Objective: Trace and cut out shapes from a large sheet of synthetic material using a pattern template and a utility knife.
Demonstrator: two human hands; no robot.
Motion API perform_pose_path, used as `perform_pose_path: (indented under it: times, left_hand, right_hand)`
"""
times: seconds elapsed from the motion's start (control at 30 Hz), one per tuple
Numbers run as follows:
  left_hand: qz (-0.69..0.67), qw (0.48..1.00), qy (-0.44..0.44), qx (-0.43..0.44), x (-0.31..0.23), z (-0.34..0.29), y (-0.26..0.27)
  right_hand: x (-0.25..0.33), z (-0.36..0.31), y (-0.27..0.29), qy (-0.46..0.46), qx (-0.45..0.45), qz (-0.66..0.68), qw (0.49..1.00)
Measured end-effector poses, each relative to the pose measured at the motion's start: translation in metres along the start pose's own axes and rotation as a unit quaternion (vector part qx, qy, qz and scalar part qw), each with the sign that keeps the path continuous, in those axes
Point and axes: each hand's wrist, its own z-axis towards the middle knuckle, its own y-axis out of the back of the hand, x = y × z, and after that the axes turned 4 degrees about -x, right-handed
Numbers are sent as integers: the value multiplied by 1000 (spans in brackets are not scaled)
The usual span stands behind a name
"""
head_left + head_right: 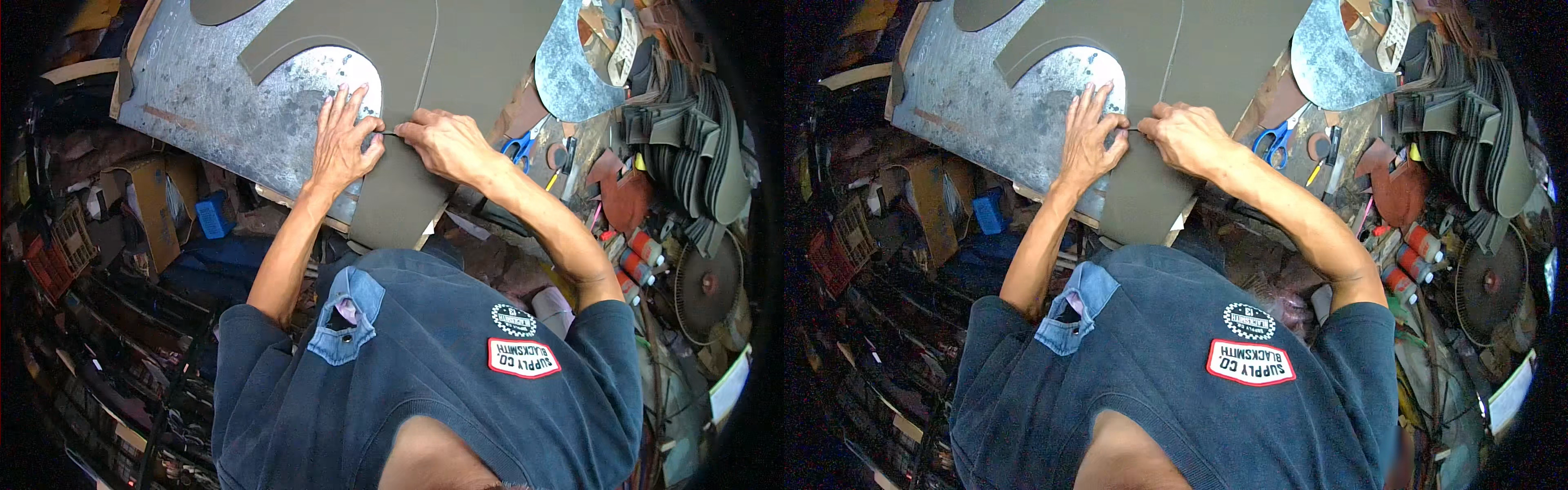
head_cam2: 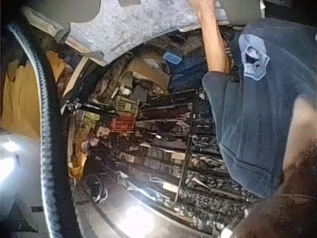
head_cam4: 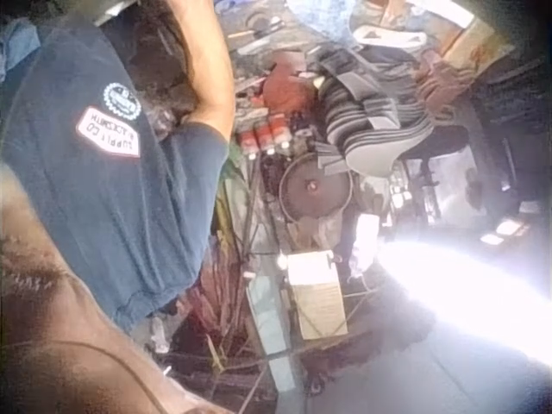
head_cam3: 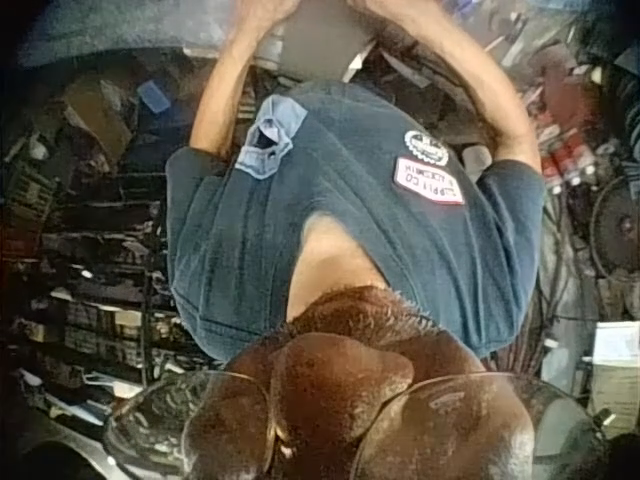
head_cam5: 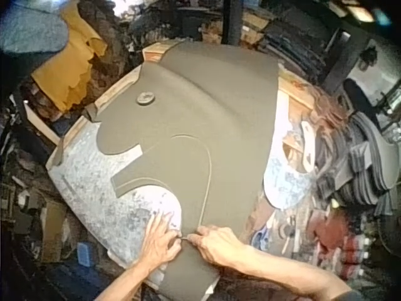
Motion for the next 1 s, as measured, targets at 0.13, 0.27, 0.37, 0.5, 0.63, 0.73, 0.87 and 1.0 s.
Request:
perform_pose_path:
  times: [0.13, 0.27, 0.37, 0.5, 0.63, 0.73, 0.87, 1.0]
  left_hand:
    - [-3, 1000, 2, 4, -1, -1, -2]
    - [5, 1000, -3, -4, -2, 0, -1]
    - [0, 1000, -3, -3, -2, 0, -1]
    - [-6, 1000, -6, -2, 0, 0, -1]
    - [-16, 1000, -11, -5, 4, 1, -1]
    - [-13, 1000, -19, -16, 4, -1, 2]
    - [-65, 998, -23, -8, 12, -1, 4]
    - [-79, 992, -37, -91, 71, 41, 69]
  right_hand:
    - [-8, -10, 9, -16, 14, -11, 1000]
    - [-16, -19, 17, -31, 24, -13, 999]
    - [-18, -23, 24, -54, 36, -17, 998]
    - [-20, -24, 23, -55, 16, -11, 998]
    - [-15, -24, 26, -79, 12, -6, 997]
    - [-10, -25, 31, -97, 16, 0, 995]
    - [-3, -31, 31, -128, 17, 19, 991]
    - [45, -36, 27, -310, -58, 146, 938]
